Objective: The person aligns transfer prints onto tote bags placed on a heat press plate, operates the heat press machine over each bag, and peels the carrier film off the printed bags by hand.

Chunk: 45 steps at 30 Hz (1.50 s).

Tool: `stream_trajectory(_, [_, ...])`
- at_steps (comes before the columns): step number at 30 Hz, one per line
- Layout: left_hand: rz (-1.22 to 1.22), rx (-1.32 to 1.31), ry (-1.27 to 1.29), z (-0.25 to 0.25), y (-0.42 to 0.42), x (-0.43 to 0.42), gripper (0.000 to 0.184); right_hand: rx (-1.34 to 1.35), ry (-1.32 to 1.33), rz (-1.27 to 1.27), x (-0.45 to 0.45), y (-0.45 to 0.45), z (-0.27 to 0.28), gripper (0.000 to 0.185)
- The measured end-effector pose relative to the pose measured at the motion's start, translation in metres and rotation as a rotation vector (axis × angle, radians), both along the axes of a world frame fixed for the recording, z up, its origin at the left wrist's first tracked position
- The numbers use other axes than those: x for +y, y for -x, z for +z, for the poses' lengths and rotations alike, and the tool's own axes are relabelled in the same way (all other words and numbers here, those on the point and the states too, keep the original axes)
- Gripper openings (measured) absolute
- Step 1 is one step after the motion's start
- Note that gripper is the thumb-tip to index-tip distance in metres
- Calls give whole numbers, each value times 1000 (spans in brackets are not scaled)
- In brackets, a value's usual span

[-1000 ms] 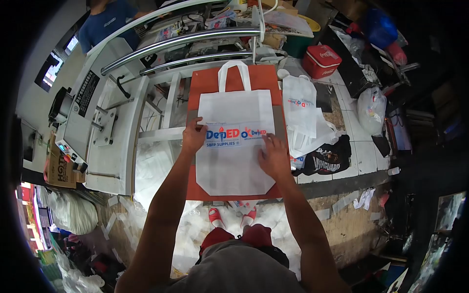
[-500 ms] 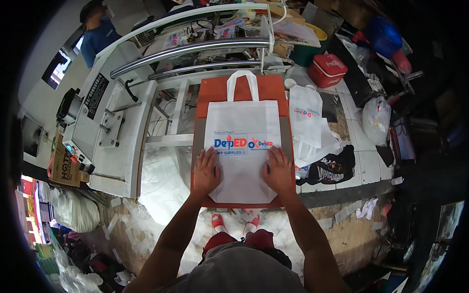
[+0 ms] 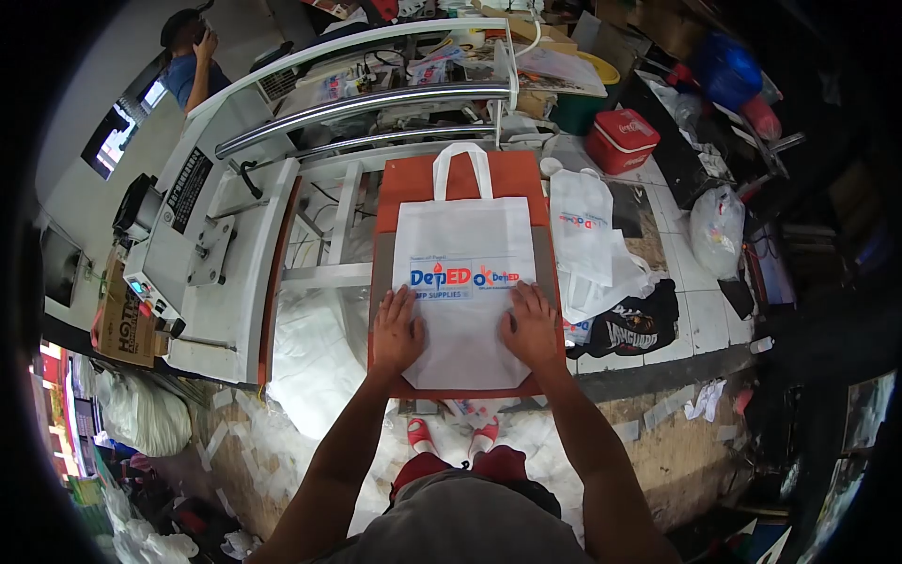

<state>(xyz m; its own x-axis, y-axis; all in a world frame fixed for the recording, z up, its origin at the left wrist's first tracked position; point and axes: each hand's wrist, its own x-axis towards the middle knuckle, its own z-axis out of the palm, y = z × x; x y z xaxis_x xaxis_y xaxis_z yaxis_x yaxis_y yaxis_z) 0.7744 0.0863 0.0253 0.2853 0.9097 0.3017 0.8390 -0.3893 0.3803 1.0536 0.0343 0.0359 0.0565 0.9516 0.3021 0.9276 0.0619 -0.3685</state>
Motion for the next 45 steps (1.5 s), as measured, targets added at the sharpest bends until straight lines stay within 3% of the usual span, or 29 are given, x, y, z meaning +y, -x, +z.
stream_trajectory(3, [-13, 0, -12, 0, 2, 1, 56, -29, -9, -2, 0, 0, 6, 50])
stream_trajectory(6, [-28, -158, -46, 1, 11, 0, 59, 122, -53, 35, -1, -1, 25, 46])
stream_trajectory(9, [-7, -450, -93, 15, 52, -32, 57, 273, -267, 37, 3, 14, 40, 29])
stream_trajectory(11, [55, -430, -152, 20, 92, -73, 46, 372, -233, 134, 9, 52, 65, 18])
stream_trajectory(14, [235, -433, 60, 6, 163, -153, 40, 452, -123, 335, 41, 142, 73, 12])
stream_trajectory(16, [348, -443, 196, -36, 212, -210, 37, 568, 32, 595, 59, 227, 81, 12])
stream_trajectory(21, [748, -499, 754, -97, 303, -353, 32, 415, -251, 1127, 79, 470, 159, 17])
stream_trajectory(22, [730, -389, 699, -131, 318, -391, 31, 383, -273, 1188, 82, 511, 169, 18])
stream_trajectory(23, [712, -276, 644, -159, 330, -417, 31, 381, -331, 1212, 85, 549, 179, 24])
stream_trajectory(24, [801, -311, 750, -142, 332, -433, 33, 380, -389, 1233, 89, 582, 187, 30])
stream_trajectory(25, [858, -303, 761, -157, 336, -456, 33, 380, -390, 1244, 97, 613, 181, 30])
stream_trajectory(27, [931, -359, 865, -161, 338, -484, 32, 136, -315, 1082, 115, 660, 156, 39])
stream_trajectory(30, [961, -358, 945, -175, 336, -507, 33, -62, -347, 1002, 118, 666, 151, 46])
stream_trajectory(32, [973, -339, 1007, -188, 336, -509, 33, -44, -274, 1016, 123, 661, 153, 48])
stream_trajectory(35, [715, -307, 1287, -179, 356, -486, 35, -56, -349, 1030, 115, 644, 152, 49])
stream_trajectory(38, [872, -436, 1089, -185, 360, -475, 37, -30, -281, 1015, 100, 598, 159, 45])
stream_trajectory(42, [795, -355, 1200, -188, 388, -430, 38, 23, -227, 945, 79, 523, 163, 39])
stream_trajectory(45, [728, -282, 1134, -193, 411, -399, 37, 32, -244, 833, 61, 472, 166, 27])
